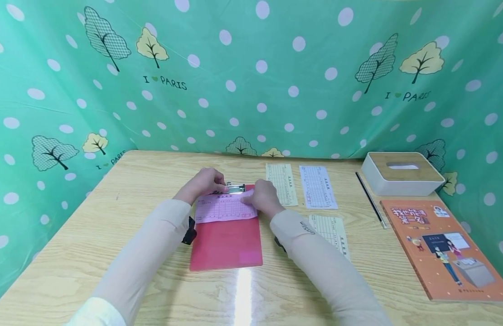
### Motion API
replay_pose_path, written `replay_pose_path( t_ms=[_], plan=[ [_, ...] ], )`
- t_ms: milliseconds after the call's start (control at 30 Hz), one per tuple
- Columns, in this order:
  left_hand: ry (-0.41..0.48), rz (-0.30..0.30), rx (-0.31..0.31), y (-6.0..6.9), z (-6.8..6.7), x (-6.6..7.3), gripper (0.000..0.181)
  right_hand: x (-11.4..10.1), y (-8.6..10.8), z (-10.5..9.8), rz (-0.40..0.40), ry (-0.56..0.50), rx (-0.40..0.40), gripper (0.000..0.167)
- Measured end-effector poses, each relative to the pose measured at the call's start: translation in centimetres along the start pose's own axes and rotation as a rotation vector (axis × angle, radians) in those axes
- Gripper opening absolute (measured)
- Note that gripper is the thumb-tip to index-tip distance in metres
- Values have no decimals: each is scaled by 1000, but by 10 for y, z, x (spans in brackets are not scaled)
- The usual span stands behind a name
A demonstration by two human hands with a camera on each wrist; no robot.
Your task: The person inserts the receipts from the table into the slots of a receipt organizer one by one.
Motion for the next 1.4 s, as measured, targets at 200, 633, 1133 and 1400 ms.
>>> replay_pose_path(
  t_ms=[200,633,1133,1400],
  plan=[
    [3,-3,1,0,0,0,17,0,-3,1,-11,1,3,42],
    [47,1,-1,0,1,0,20,4,-5,1,1,-13,5,48],
    [45,19,14,3,-2,2,21,6,-10,2,31,-17,-27,43],
    [38,16,21,5,-3,3,21,6,-11,2,39,-36,-40,41]
  ],
)
Point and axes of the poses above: each hand's wrist, its own y-axis away from the middle knuckle, its own z-axis out of the palm, x = y × z, the point moved 6 cm from there along -y, towards the middle knuckle, and after that the axes turned 12 degrees about -z, right-handed, at the moved point
